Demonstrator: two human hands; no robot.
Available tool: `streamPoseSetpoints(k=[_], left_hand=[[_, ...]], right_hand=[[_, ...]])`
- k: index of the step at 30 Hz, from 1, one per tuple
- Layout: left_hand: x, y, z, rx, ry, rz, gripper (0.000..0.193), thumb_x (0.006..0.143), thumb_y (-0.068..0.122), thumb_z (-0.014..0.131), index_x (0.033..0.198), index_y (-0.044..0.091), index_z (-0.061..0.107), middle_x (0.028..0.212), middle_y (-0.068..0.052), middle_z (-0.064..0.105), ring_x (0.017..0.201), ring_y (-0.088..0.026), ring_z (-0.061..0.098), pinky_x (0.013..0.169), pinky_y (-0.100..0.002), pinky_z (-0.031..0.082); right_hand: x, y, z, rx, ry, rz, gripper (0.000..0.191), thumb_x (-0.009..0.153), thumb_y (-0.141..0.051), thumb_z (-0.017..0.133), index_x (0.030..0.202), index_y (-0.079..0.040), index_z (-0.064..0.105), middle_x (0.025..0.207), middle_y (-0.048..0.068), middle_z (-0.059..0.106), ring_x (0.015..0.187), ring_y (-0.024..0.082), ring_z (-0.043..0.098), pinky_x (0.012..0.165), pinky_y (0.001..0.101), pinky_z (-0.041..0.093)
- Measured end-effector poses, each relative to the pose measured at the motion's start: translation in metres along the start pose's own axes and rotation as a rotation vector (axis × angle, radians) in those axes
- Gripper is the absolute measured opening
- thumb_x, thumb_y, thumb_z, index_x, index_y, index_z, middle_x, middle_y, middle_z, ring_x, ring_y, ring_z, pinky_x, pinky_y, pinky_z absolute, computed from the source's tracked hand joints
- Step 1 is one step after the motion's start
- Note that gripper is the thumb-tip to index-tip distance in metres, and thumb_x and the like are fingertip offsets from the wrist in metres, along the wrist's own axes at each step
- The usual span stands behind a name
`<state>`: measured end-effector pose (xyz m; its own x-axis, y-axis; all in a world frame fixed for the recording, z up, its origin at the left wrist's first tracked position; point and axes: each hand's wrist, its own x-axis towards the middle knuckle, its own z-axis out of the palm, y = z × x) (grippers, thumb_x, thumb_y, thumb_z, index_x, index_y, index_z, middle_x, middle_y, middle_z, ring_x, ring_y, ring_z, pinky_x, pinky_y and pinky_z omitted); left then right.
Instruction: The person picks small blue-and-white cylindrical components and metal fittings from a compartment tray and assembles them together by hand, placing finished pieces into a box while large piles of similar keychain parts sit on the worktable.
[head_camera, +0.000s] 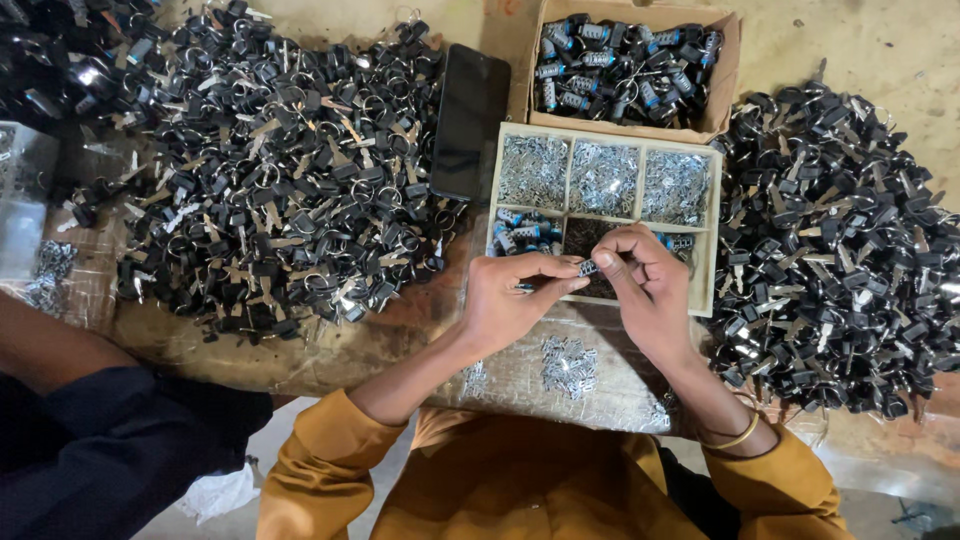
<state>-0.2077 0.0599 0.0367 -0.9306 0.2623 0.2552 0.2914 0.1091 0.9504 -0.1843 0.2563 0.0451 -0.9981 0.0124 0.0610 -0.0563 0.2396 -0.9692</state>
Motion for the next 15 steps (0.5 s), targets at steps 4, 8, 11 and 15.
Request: streamPoseSetpoints(k=[4,8,11,15], left_hand=[[0.000,0.001,-0.001,0.002,0.007,0.008,0.014,0.085,0.007,0.085,0.096,0.003,0.079,0.098,-0.009,0.080,0.090,-0.017,0.080,0.078,-0.027,0.065],[-0.002,0.001,-0.001,0.012,0.021,-0.002,0.014,0.084,0.007,0.086,0.096,0.003,0.079,0.097,-0.009,0.080,0.089,-0.016,0.080,0.077,-0.026,0.064],[-0.002,-0.002,0.000,-0.011,0.021,-0.016,0.015,0.084,0.005,0.085,0.097,0.002,0.079,0.098,-0.010,0.080,0.090,-0.016,0.080,0.080,-0.026,0.065],[-0.002,-0.003,0.003,-0.116,0.032,0.013,0.016,0.085,0.001,0.084,0.100,0.001,0.077,0.104,-0.012,0.079,0.097,-0.019,0.079,0.085,-0.028,0.065]], right_hand=[[0.000,-0.002,0.002,-0.029,0.010,-0.019,0.006,0.103,-0.005,0.066,0.104,0.001,0.067,0.104,0.002,0.062,0.079,0.004,0.045,0.066,0.0212,0.035],[0.003,-0.013,-0.006,-0.029,-0.075,-0.009,0.010,0.099,-0.003,0.069,0.108,0.000,0.072,0.108,0.005,0.063,0.073,0.005,0.044,0.060,0.0223,0.034],[0.005,-0.025,-0.031,-0.231,-0.210,-0.163,0.023,0.098,-0.002,0.067,0.120,-0.002,0.073,0.115,0.008,0.067,0.087,0.008,0.057,0.069,0.0217,0.045],[-0.017,-0.042,-0.064,-0.420,-0.048,-0.138,0.027,0.100,-0.004,0.069,0.126,-0.008,0.073,0.113,0.006,0.069,0.092,0.011,0.067,0.077,0.0221,0.052]])
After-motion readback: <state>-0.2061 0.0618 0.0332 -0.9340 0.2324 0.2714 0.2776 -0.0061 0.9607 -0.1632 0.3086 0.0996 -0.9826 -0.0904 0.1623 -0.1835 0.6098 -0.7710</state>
